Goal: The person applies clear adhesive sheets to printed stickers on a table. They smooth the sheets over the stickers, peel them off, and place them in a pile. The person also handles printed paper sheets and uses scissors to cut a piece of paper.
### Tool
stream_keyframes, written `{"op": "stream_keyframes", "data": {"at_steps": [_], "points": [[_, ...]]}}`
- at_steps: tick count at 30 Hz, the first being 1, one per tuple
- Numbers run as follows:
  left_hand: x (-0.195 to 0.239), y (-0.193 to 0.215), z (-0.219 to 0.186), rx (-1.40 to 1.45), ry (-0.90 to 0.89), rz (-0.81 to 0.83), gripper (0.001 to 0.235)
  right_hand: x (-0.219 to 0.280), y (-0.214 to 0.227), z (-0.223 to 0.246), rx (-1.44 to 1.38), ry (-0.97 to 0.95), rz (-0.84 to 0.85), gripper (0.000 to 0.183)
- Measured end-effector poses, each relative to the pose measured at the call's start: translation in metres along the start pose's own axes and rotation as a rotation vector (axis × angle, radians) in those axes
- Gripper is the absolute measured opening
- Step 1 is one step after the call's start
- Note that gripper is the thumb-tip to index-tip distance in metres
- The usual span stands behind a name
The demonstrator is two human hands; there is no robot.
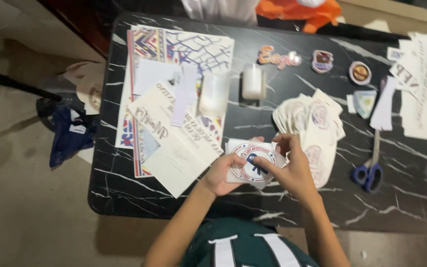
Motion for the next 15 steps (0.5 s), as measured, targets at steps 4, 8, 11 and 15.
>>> {"op": "stream_keyframes", "data": {"at_steps": [4, 8, 11, 15], "points": [[-0.002, 0.005, 0.016, -0.048, 0.046, -0.039, 0.076, 0.018, 0.005, -0.023, -0.192, 0.028, 0.063, 0.057], [0.001, 0.002, 0.018, -0.107, 0.063, -0.041, 0.073, 0.033, 0.013, -0.006, -0.453, 0.114, 0.176, 0.048], [-0.002, -0.004, 0.010, -0.218, 0.175, -0.084, 0.068, 0.037, 0.014, -0.009, -0.477, 0.031, 0.265, 0.048], [-0.006, 0.014, 0.015, -0.288, 0.380, -0.146, 0.048, 0.035, 0.022, -0.023, -0.427, -0.025, 0.268, 0.047]]}}
Point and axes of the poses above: each hand's wrist, its own x-axis away from the middle knuckle, its own y-axis out of the back of the hand, z = x × y, the point moved 9 cm from there along -x, towards the middle knuckle, and after that the axes turned 4 degrees about z, right-handed, at the moved point
